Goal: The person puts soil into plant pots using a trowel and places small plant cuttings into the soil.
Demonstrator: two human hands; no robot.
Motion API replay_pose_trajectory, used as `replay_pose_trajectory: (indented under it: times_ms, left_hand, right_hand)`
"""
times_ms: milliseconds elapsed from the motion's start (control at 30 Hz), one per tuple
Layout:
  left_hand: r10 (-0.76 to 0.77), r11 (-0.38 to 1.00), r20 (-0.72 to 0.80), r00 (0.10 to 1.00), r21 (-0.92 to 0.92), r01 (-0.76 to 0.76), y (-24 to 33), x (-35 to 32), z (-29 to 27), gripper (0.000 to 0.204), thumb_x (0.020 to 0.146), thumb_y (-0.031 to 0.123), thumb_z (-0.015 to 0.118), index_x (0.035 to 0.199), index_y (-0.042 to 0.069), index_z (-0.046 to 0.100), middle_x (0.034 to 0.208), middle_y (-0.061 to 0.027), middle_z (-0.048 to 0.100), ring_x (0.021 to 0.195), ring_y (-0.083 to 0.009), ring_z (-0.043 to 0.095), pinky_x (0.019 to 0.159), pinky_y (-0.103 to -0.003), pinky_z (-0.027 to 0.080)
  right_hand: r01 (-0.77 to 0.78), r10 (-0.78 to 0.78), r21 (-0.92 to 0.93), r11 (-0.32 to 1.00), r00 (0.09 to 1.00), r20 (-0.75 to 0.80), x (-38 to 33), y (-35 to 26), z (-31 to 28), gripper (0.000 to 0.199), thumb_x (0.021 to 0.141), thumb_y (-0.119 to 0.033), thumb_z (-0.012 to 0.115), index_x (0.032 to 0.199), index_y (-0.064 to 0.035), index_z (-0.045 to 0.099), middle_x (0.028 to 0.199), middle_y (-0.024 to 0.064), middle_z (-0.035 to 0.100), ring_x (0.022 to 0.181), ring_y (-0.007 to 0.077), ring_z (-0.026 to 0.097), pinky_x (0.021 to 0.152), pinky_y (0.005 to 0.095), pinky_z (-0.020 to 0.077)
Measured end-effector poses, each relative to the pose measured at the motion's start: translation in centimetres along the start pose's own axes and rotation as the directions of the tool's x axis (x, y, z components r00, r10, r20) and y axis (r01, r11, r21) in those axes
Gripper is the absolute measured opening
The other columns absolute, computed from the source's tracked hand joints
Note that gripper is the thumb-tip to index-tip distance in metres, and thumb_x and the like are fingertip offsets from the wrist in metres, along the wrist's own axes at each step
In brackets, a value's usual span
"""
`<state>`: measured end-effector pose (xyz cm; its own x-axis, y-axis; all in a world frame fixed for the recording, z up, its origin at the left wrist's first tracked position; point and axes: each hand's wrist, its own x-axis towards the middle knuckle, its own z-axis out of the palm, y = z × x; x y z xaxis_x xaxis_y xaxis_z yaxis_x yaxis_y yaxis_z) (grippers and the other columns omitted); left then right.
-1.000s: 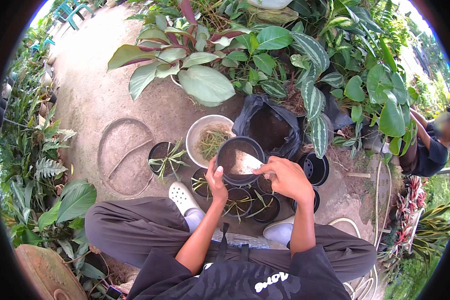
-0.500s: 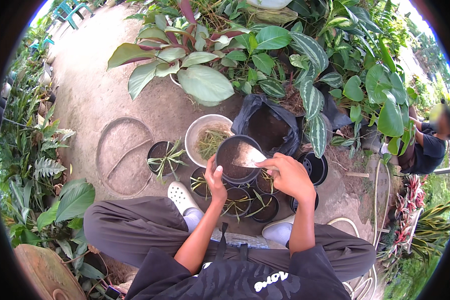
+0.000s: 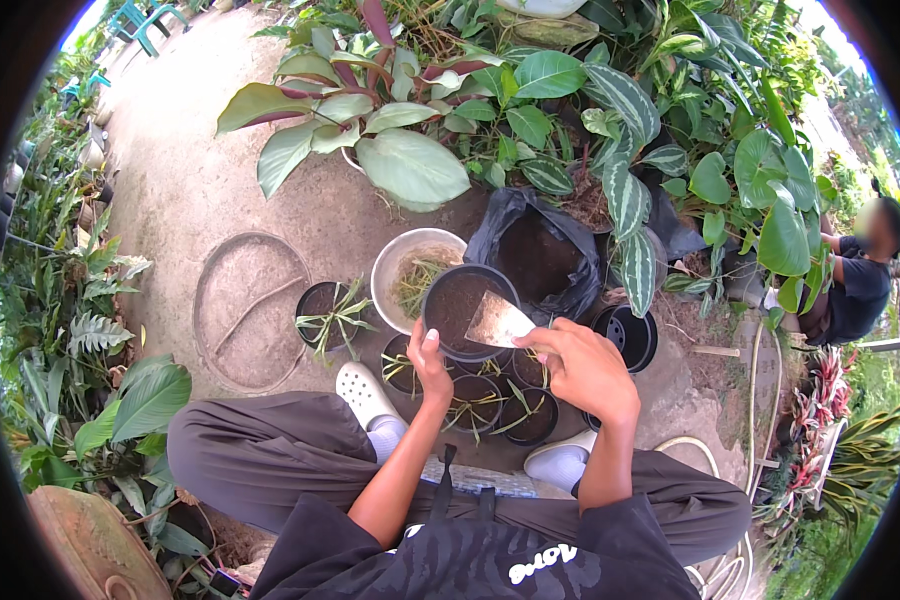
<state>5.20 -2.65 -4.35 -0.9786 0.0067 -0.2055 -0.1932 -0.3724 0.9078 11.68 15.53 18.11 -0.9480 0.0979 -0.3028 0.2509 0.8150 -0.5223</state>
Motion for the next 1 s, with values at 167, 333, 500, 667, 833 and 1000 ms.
replay_pose_trajectory:
  times_ms: [167, 333, 500, 667, 833, 1000]
  left_hand:
    - [0.0, 0.999, 0.106, 0.994, 0.051, -0.006, 0.4, 0.0, -0.2, 0.068, 0.089, 0.043, 0.058, 0.125, -0.015, 0.063, 0.117, -0.0181, 0.069, 0.109, -0.0224, 0.063, 0.099, -0.034, 0.046]
    - [0.037, 0.994, 0.166, 0.985, 0.096, -0.054, 0.6, 0.0, 0.1, 0.072, 0.09, 0.045, 0.057, 0.128, -0.017, 0.06, 0.119, -0.0201, 0.069, 0.112, -0.0249, 0.063, 0.101, -0.036, 0.045]
    - [0.027, 0.991, 0.01, 1.0, 0.134, -0.028, -2.0, 0.4, -1.7, 0.074, 0.092, 0.046, 0.055, 0.128, -0.019, 0.058, 0.12, -0.0205, 0.067, 0.111, -0.025, 0.062, 0.102, -0.036, 0.044]
    - [0.01, 0.995, 0.019, 1.0, 0.098, -0.011, -1.0, 0.4, -1.0, 0.074, 0.092, 0.044, 0.055, 0.131, -0.018, 0.052, 0.125, -0.0194, 0.063, 0.11, -0.0236, 0.059, 0.098, -0.035, 0.044]
    - [0.051, 0.984, 0.006, 0.999, 0.17, -0.051, 0.1, 0.1, 0.0, 0.068, 0.093, 0.049, 0.053, 0.136, -0.004, 0.055, 0.107, -0.0054, 0.065, 0.079, -0.0089, 0.05, 0.066, -0.026, 0.032]
    - [-0.061, 0.997, 0.039, 0.997, 0.049, 0.059, 1.7, -0.3, 0.7, 0.075, 0.093, 0.046, 0.055, 0.143, -0.01, 0.046, 0.123, -0.0151, 0.061, 0.114, -0.0224, 0.058, 0.1, -0.034, 0.043]
  right_hand:
    - [0.053, -0.053, 0.075, 0.996, 0.999, -0.003, 1.1, 0.3, 0.8, 0.031, 0.09, -0.006, 0.064, 0.117, -0.0166, 0.074, 0.092, 0.0109, 0.062, 0.095, 0.0339, 0.064, 0.084, 0.0462, 0.049]
    - [0.059, -0.062, 0.045, 0.997, 0.996, 0.071, 0.9, 0.6, 1.2, 0.033, 0.085, -0.002, 0.066, 0.112, -0.0179, 0.076, 0.092, 0.0092, 0.062, 0.096, 0.0321, 0.064, 0.083, 0.0439, 0.049]
    - [0.088, -0.088, 0.001, 0.996, 0.996, -0.017, -0.3, 1.6, 0.0, 0.038, 0.077, 0.003, 0.066, 0.107, -0.016, 0.078, 0.09, 0.0099, 0.064, 0.092, 0.034, 0.065, 0.079, 0.0439, 0.0496]
    - [0.052, -0.075, -0.117, 0.992, 0.977, -0.199, -0.5, 0.9, -0.7, 0.041, 0.073, 0.006, 0.066, 0.106, -0.0139, 0.079, 0.086, 0.0086, 0.063, 0.087, 0.0296, 0.067, 0.077, 0.0426, 0.0515]
    - [0.003, -0.037, -0.158, 0.987, 0.977, -0.211, 0.1, 0.8, 0.9, 0.037, 0.075, 0.005, 0.066, 0.105, -0.0139, 0.079, 0.088, 0.0087, 0.064, 0.085, 0.0312, 0.068, 0.074, 0.0434, 0.0512]
    - [0.081, -0.098, -0.094, 0.992, 0.978, -0.183, 0.6, -0.1, 0.8, 0.035, 0.078, 0.003, 0.066, 0.106, -0.0142, 0.078, 0.09, 0.0087, 0.064, 0.085, 0.0324, 0.067, 0.073, 0.0439, 0.0506]
